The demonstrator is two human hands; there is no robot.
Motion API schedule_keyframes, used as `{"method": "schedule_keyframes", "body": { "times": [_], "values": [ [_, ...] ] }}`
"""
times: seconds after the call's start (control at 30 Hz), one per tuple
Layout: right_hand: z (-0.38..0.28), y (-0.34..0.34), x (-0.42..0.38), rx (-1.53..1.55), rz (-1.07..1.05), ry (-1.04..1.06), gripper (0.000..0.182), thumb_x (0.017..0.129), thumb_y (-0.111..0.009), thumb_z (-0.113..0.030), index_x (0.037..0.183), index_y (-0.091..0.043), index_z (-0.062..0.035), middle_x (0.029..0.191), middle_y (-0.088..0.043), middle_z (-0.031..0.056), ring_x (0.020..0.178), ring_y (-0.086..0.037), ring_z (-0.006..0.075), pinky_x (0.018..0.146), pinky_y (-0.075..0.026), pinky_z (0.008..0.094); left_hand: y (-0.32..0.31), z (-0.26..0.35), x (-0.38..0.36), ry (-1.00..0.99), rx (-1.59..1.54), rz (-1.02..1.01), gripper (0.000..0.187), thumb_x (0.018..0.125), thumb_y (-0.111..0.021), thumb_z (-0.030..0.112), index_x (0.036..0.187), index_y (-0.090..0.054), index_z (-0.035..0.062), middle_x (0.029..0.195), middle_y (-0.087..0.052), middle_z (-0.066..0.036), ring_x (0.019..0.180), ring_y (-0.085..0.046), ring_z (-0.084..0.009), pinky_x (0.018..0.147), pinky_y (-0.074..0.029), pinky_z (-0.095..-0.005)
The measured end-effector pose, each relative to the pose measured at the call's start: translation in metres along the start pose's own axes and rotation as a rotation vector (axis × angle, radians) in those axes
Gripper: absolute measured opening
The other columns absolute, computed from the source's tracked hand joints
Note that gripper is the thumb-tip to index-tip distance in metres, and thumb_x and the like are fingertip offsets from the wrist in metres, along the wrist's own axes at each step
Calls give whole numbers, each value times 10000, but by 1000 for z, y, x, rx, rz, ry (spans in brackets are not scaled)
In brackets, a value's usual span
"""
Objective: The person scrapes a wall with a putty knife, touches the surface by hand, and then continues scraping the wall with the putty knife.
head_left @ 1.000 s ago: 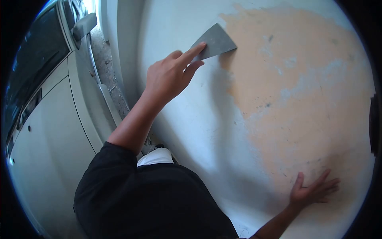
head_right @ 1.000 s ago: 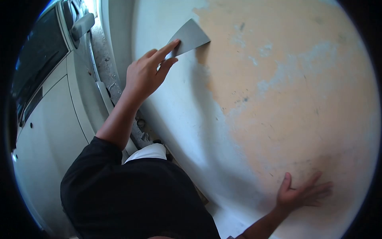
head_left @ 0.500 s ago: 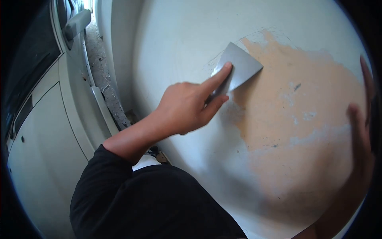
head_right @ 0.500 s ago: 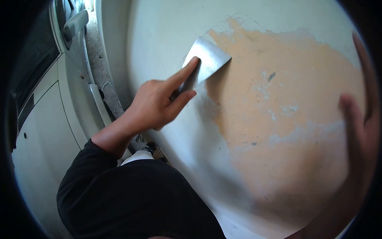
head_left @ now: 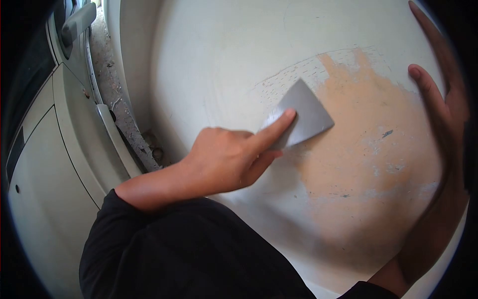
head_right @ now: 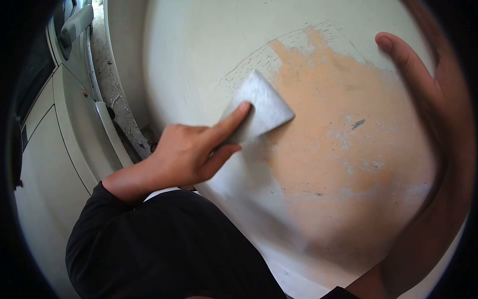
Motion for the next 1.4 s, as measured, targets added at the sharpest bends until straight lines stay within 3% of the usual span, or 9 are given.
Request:
{"method": "schedule_keyframes", "body": {
  "times": [0.5,0.73,0.8,0.83,0.9,1.07,1.13,1.3,1.4],
  "values": [
    [-48,-9,9,-13,-38,41,973,762,-550,-859,1525,-449,-264,1661,-259,141,1542,-164,346,1191,-14,686,-9,14,4,18,-376,33,780,927,-731,214,1593,-337,116,769,-699,-157,624,-700,-297,603,-536,-337],
    [-62,-2,14,-84,-70,10,963,768,-565,-843,1527,-443,-264,1666,-265,110,1549,-164,302,1217,-10,646,-11,33,14,100,-566,187,746,958,-707,206,1595,-332,107,743,-665,-138,635,-663,-140,648,-519,-279],
    [-64,2,14,-102,-64,0,960,769,-569,-838,1528,-442,-264,1668,-266,101,1552,-164,290,1224,-8,634,-20,36,16,94,-699,227,731,963,-632,326,1553,-327,23,626,-648,-177,584,-665,-375,579,-515,-421],
    [-65,5,15,-102,-59,-6,958,770,-571,-836,1528,-441,-264,1668,-267,97,1553,-164,283,1228,-8,629,-20,38,15,98,-687,243,731,963,-632,326,1553,-327,23,626,-648,-177,584,-665,-375,579,-515,-421],
    [-66,10,16,-110,-54,-18,956,771,-575,-832,1529,-439,-264,1670,-269,88,1555,-164,271,1236,-7,617,-32,38,15,195,-849,178,764,985,-689,221,1621,-275,134,781,-656,-54,663,-627,-106,661,-523,-284],
    [-67,10,19,-113,-71,-60,949,775,-585,-820,1530,-435,-264,1674,-273,66,1560,-164,239,1254,-4,588,-58,36,9,134,-1090,159,717,1012,-612,157,1632,-251,156,1000,-679,-85,840,-639,-100,696,-535,-283],
    [-67,11,20,-116,-60,-80,947,777,-589,-815,1531,-434,-264,1675,-274,57,1562,-164,227,1262,-3,577,-64,33,-3,97,-1211,97,686,954,-561,8,1595,-359,152,1116,-690,-118,900,-647,-129,732,-542,-296],
    [-71,15,22,-53,-22,1,957,776,-545,-839,1531,-424,-263,1671,-281,58,1557,-180,236,1257,-10,585,-55,44,-10,-347,-576,356,698,749,-647,-96,1393,-623,172,1095,-685,-87,821,-638,-239,730,-523,-298],
    [-68,13,26,-16,-3,32,945,774,-550,-826,1522,-431,-261,1666,-288,59,1555,-185,240,1256,-14,587,-36,57,-14,-543,65,684,483,790,-790,165,1222,-687,355,898,-527,22,875,-590,-215,821,-488,-366]
  ]
}}
Point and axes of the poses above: each hand's wrist, its own x-axis towards the middle knuckle, its own y-axis out of the back of the hand, z = x × y, the point moved 9 cm from there along x, towards the middle knuckle
